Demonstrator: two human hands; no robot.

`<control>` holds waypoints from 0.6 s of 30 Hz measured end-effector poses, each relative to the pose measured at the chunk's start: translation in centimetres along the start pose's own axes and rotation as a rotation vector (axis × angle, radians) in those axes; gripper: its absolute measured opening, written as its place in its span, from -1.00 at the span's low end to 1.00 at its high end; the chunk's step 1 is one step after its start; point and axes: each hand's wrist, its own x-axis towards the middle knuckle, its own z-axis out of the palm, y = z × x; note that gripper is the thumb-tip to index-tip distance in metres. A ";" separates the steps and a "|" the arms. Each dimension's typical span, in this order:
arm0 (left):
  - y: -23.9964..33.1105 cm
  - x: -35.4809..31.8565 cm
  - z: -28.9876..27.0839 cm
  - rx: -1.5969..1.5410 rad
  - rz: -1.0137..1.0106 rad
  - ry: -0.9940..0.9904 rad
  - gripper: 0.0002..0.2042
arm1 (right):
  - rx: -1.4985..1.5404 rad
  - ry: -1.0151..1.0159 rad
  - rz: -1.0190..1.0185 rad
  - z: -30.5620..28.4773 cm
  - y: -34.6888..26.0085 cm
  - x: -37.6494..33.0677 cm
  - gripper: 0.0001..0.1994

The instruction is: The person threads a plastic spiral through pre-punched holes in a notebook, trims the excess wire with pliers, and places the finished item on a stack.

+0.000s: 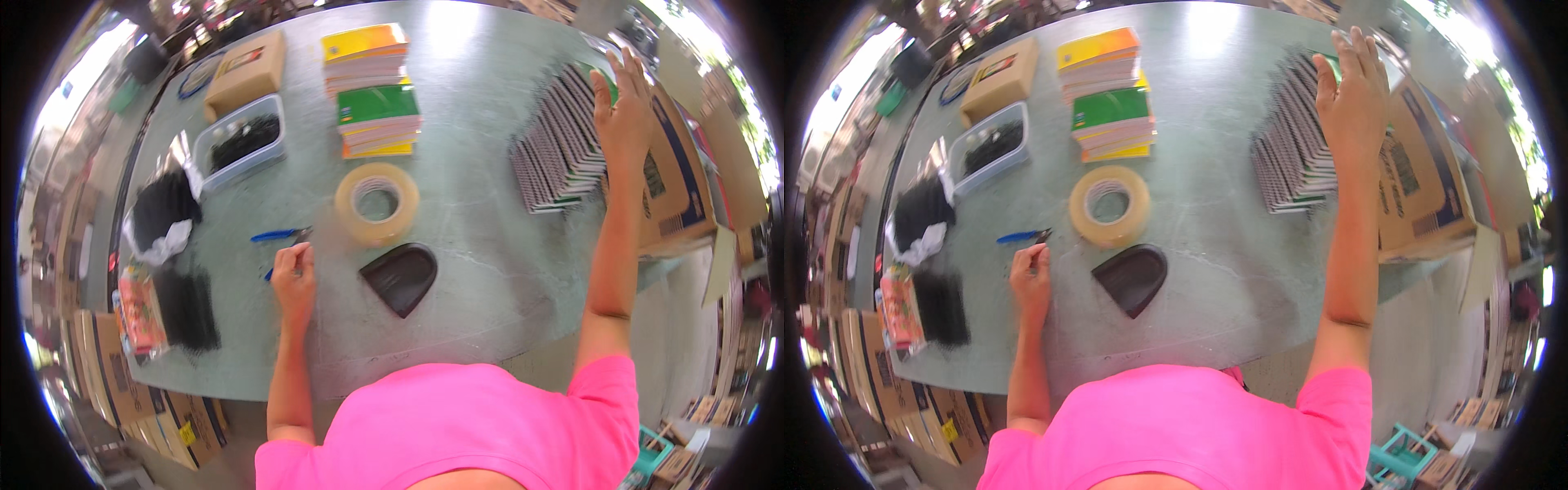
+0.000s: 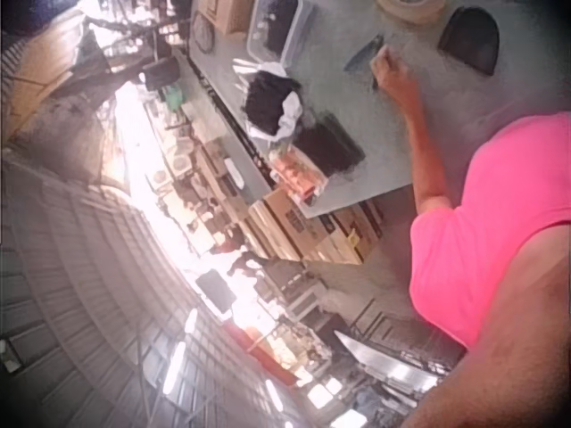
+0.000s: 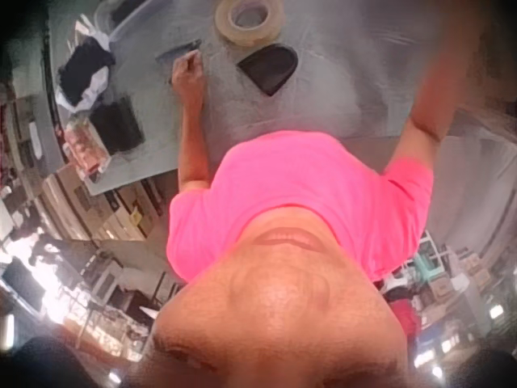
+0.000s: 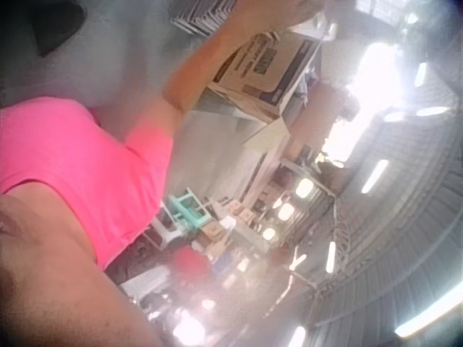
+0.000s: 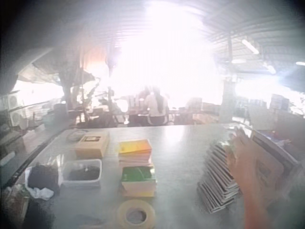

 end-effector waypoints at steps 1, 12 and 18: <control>-0.6 -0.5 0.1 0.019 -0.048 -0.002 -0.89 | 0.135 0.073 0.035 0.5 -1.6 0.7 -0.68; -2.5 -1.1 1.0 -0.008 0.076 0.072 -0.91 | 0.693 -0.357 -0.124 13.5 -22.6 -7.7 -0.68; -0.8 -0.7 1.2 -0.038 0.036 0.050 -0.85 | 1.048 -0.684 0.177 8.2 -21.0 -5.8 -0.71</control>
